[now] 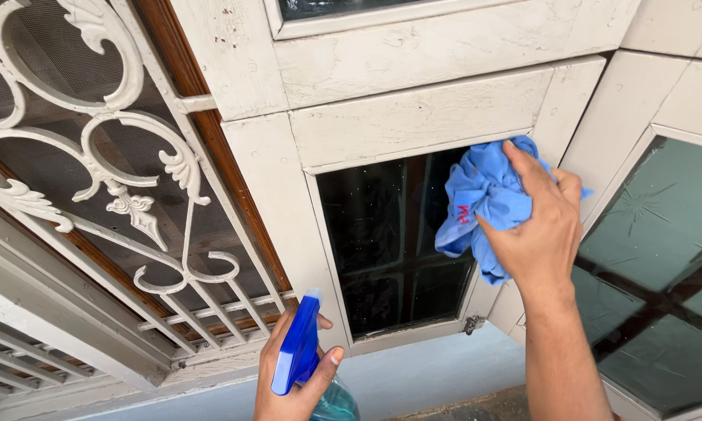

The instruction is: The person sprays cleaning liquid onto various glass panes of a window and wipes them with a blue cloth.

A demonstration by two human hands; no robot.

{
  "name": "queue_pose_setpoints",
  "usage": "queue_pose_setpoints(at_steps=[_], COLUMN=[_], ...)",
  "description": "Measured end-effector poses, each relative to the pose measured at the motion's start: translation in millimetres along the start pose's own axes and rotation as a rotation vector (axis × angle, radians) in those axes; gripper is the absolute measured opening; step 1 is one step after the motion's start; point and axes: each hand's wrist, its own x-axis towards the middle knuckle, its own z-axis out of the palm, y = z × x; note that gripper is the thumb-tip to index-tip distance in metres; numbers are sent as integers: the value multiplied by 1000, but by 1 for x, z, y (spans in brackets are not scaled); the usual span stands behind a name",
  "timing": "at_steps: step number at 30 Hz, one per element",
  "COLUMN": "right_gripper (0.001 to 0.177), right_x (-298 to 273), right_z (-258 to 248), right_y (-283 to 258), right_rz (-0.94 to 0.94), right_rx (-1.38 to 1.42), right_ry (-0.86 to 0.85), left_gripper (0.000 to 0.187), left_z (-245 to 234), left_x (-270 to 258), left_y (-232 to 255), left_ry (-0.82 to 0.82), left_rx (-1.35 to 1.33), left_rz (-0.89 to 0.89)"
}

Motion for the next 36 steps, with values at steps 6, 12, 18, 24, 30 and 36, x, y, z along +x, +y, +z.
queue_pose_setpoints(at_steps=[6,12,18,24,30,36], right_gripper=[85,88,83,86,71,57], right_x=[-42,-124,-226,-292,-247,-112], right_z=[21,48,88,89,61,-12], right_y=[6,33,68,87,105,82], right_rz=[108,138,170,299,286,-35], right_rx=[-35,-37,-62,-36,223,288], right_ry=[-63,-139,-211,-530,-469,39], left_gripper=[52,42,41,37,39,29], left_z=[2,15,21,17,-2,-18], left_x=[2,1,-4,-21,-26,-23], left_y=[-22,-17,-22,-7,54,117], left_ry=[13,-40,-65,-76,-69,57], left_rx=[26,36,-3,27,109,232], left_rz=[-10,35,72,42,54,533])
